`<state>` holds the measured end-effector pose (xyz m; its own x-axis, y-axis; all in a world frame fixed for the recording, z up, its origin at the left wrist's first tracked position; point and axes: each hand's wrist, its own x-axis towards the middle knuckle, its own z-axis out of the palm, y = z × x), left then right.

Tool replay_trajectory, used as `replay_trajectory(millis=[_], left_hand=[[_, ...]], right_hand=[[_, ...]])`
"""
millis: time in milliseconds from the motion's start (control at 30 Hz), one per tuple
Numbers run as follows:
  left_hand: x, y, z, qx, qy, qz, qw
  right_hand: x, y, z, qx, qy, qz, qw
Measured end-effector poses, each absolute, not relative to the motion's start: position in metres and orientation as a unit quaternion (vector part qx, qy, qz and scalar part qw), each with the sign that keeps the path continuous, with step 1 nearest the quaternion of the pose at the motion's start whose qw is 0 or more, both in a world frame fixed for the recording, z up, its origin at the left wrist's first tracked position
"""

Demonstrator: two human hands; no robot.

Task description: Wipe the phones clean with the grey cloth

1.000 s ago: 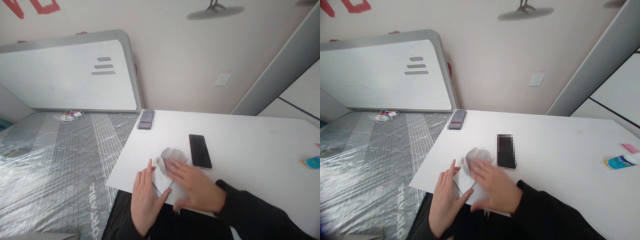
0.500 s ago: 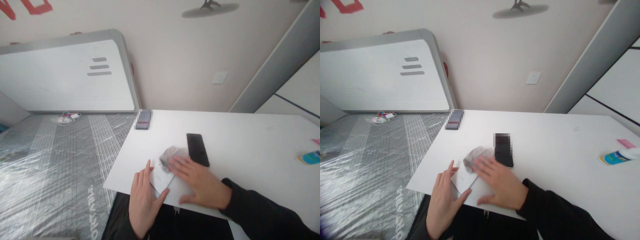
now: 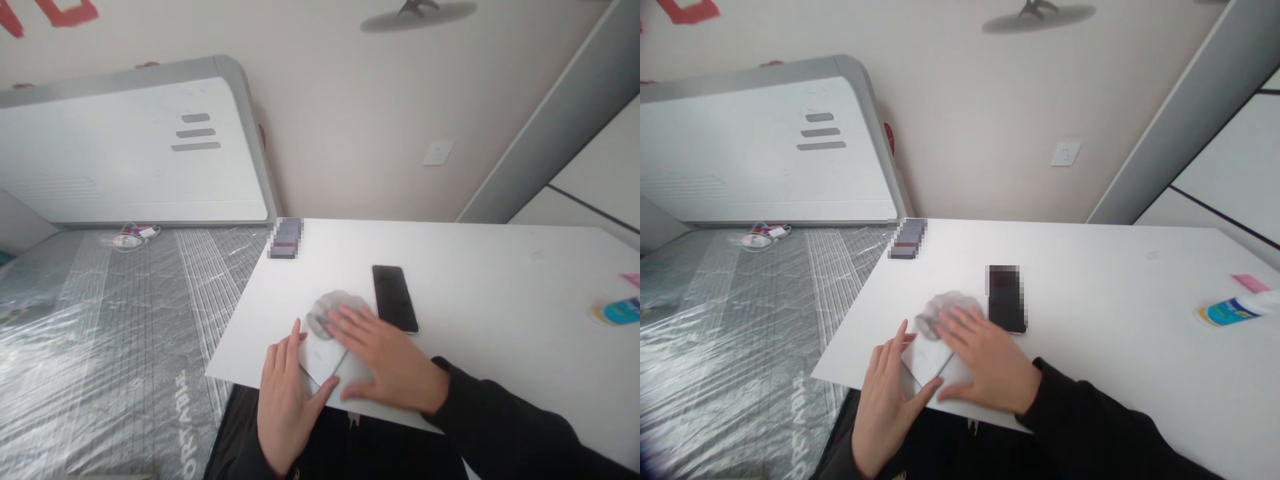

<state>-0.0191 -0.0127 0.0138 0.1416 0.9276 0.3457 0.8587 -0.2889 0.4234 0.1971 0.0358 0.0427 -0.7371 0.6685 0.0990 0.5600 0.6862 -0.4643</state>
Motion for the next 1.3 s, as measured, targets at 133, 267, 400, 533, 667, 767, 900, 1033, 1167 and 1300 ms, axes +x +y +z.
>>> replay_trajectory(millis=[133,267,400,533,667,767,900,1033,1167,1300], left_hand=[[-0.019,-0.012,0.014,0.755,0.595,0.271,0.051],[-0.02,-0.011,0.013,0.759,0.589,0.271,0.057],[-0.019,-0.011,0.013,0.757,0.593,0.271,0.052],[-0.019,-0.011,0.013,0.755,0.595,0.27,0.052],[-0.019,-0.01,0.011,0.755,0.596,0.269,0.046],[-0.019,-0.011,0.011,0.758,0.593,0.267,0.049],[-0.022,-0.012,0.017,0.761,0.585,0.267,0.081],[-0.025,-0.003,0.025,0.759,0.578,0.272,0.127],[-0.024,0.022,0.029,0.737,0.605,0.283,0.106],[-0.023,0.043,0.043,0.743,0.597,0.275,0.129]], right_hand=[[0.196,0.038,0.044,-0.311,-0.915,0.228,0.122],[0.196,0.036,0.045,-0.328,-0.91,0.224,0.122],[0.197,0.037,0.043,-0.31,-0.912,0.234,0.129],[0.198,0.037,0.04,-0.324,-0.913,0.213,0.129],[0.198,0.037,0.038,-0.298,-0.923,0.205,0.133],[0.203,0.044,0.036,-0.358,-0.911,0.153,0.138],[0.211,0.049,0.036,-0.365,-0.901,0.126,0.198],[0.219,0.062,0.037,-0.442,-0.845,0.131,0.271],[0.216,0.09,0.034,-0.488,-0.811,0.173,0.272],[0.2,0.111,0.035,-0.432,-0.837,0.222,0.252]])
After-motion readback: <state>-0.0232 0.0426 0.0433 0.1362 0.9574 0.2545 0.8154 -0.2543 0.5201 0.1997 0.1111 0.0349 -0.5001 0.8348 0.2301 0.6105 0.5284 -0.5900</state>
